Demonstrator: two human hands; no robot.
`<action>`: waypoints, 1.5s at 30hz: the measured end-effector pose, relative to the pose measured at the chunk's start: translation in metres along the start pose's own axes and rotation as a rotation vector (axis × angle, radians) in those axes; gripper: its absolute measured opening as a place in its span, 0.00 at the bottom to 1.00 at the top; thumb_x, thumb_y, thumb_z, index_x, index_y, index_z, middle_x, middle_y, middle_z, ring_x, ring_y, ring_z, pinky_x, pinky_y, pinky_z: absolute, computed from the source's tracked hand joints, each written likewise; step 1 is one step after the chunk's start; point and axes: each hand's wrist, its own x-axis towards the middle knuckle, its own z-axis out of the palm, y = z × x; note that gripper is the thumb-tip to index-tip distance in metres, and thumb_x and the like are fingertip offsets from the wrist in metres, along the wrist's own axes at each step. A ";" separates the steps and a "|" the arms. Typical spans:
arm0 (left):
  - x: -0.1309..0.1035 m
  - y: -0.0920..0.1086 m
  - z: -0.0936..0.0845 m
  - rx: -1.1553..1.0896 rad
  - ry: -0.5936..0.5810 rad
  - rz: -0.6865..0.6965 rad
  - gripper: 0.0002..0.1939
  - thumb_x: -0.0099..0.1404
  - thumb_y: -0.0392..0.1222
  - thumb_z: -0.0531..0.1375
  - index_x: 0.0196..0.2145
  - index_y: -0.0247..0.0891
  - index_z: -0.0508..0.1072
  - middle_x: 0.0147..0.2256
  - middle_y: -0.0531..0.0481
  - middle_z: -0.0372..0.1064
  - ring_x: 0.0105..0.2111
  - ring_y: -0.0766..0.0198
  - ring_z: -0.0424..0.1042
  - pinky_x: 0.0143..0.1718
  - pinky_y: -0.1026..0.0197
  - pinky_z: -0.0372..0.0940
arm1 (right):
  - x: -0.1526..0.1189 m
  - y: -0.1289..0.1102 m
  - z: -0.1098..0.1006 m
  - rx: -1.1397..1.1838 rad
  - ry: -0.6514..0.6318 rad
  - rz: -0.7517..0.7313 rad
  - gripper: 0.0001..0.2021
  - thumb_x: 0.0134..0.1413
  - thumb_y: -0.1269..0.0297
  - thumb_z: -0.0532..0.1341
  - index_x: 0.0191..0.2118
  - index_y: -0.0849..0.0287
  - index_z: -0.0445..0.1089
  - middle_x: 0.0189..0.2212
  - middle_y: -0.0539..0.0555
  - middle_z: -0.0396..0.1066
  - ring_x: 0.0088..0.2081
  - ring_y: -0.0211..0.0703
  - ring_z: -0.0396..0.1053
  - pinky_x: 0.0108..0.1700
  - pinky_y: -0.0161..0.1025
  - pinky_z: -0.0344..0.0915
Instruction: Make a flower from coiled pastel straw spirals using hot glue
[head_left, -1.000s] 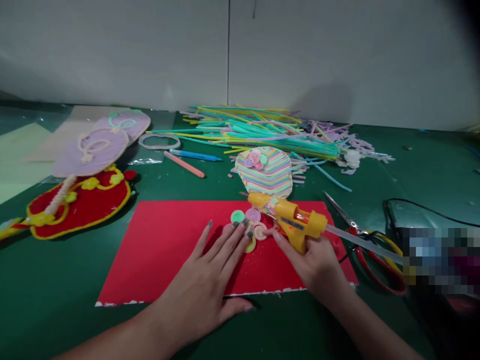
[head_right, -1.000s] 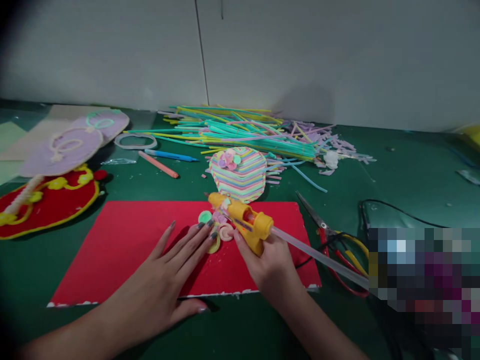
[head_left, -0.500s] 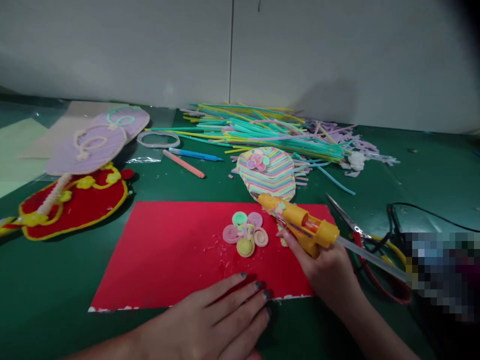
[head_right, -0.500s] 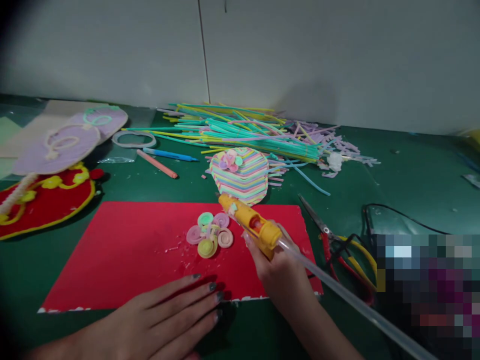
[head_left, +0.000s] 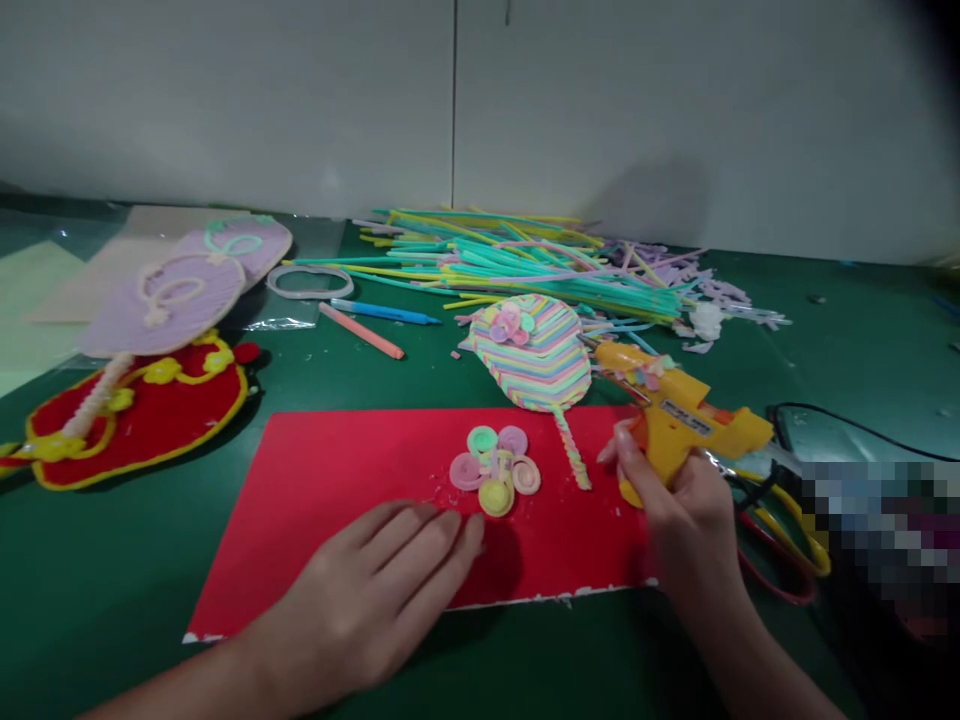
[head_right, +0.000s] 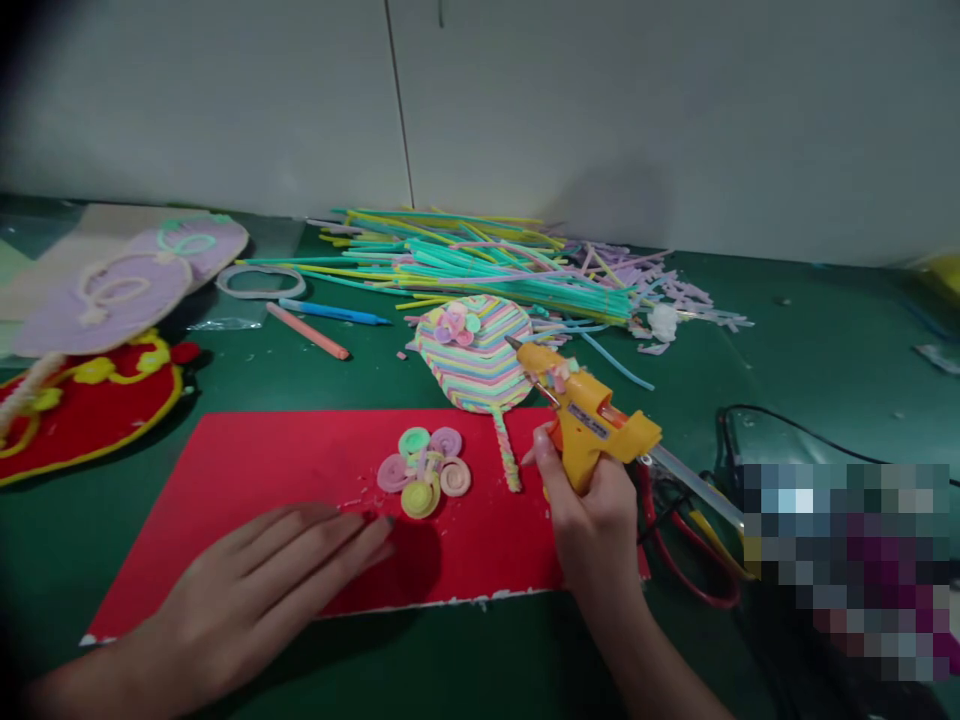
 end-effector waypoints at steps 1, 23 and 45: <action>0.006 -0.003 0.000 0.070 -0.018 0.011 0.15 0.65 0.30 0.47 0.46 0.31 0.69 0.37 0.46 0.73 0.36 0.61 0.69 0.40 0.57 0.61 | 0.001 0.000 -0.001 0.025 0.007 0.000 0.15 0.48 0.53 0.60 0.26 0.61 0.70 0.26 0.54 0.70 0.31 0.45 0.68 0.35 0.40 0.64; 0.035 -0.059 0.005 -0.525 0.022 -0.968 0.15 0.65 0.47 0.49 0.32 0.38 0.72 0.35 0.51 0.73 0.37 0.63 0.69 0.37 0.64 0.62 | 0.012 0.016 0.000 0.176 0.013 0.005 0.15 0.46 0.52 0.61 0.28 0.61 0.66 0.22 0.51 0.65 0.25 0.39 0.63 0.28 0.36 0.59; 0.026 -0.057 0.028 -0.420 -0.350 -0.434 0.26 0.64 0.52 0.51 0.58 0.45 0.54 0.59 0.49 0.55 0.60 0.59 0.50 0.59 0.48 0.47 | 0.012 0.022 0.004 0.168 -0.024 0.032 0.16 0.44 0.51 0.62 0.26 0.62 0.66 0.23 0.52 0.65 0.26 0.39 0.62 0.27 0.36 0.58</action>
